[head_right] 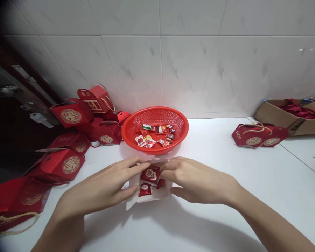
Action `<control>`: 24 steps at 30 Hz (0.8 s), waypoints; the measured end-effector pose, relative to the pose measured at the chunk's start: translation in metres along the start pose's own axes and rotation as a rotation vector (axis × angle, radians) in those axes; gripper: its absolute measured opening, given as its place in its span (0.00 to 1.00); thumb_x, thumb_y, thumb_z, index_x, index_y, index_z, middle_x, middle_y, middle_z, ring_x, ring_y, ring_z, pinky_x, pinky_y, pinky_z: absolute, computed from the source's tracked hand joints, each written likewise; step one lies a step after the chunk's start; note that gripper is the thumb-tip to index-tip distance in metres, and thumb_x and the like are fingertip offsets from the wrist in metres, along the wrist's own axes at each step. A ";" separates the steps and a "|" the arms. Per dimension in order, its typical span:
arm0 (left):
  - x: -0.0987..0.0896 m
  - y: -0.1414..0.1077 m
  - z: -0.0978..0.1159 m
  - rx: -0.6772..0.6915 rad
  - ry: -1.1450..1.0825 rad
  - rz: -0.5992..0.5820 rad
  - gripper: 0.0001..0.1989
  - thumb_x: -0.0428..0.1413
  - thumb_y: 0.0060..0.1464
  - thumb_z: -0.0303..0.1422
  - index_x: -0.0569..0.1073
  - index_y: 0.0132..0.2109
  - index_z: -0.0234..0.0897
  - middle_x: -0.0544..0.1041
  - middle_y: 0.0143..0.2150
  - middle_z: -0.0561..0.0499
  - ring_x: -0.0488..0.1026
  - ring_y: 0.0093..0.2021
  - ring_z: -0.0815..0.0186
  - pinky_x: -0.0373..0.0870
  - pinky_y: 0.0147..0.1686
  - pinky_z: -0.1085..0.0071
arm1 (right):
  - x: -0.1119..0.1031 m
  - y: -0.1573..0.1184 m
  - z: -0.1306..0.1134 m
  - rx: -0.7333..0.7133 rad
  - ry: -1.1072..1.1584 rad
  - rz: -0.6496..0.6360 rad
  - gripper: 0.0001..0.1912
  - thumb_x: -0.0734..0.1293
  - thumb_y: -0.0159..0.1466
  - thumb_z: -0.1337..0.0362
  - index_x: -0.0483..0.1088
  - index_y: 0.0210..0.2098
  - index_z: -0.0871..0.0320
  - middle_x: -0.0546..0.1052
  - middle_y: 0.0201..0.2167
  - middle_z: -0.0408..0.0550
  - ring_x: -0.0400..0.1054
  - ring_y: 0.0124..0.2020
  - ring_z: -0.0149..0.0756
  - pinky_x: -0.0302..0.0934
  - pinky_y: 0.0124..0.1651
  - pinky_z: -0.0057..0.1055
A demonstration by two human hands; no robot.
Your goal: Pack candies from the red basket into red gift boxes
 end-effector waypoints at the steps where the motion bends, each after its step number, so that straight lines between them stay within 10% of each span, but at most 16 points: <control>1: 0.000 0.003 -0.002 0.021 -0.024 -0.006 0.27 0.51 0.60 0.27 0.66 0.66 0.42 0.72 0.61 0.45 0.71 0.57 0.56 0.70 0.54 0.64 | 0.002 -0.005 0.002 -0.008 0.013 0.024 0.17 0.69 0.66 0.69 0.74 0.54 0.55 0.77 0.57 0.53 0.67 0.62 0.42 0.63 0.63 0.37; 15: 0.005 0.033 -0.028 -0.063 -0.139 -0.069 0.28 0.45 0.67 0.52 0.69 0.64 0.41 0.74 0.62 0.43 0.72 0.58 0.53 0.68 0.53 0.63 | 0.060 -0.026 0.040 0.141 0.233 0.406 0.35 0.70 0.66 0.54 0.57 0.69 0.47 0.55 0.73 0.55 0.53 0.72 0.48 0.60 0.68 0.48; 24: -0.001 0.033 -0.027 -0.052 -0.170 -0.055 0.28 0.47 0.66 0.53 0.70 0.63 0.41 0.77 0.55 0.44 0.74 0.52 0.55 0.70 0.47 0.65 | 0.106 -0.009 0.053 0.113 0.396 0.733 0.32 0.68 0.68 0.53 0.57 0.68 0.48 0.61 0.70 0.58 0.56 0.71 0.46 0.57 0.69 0.49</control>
Point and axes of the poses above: each hand's wrist, its own y-axis towards the middle knuckle, its own x-axis out of the palm, z = x × y, the point moved 2 cm from there along y, towards the middle knuckle
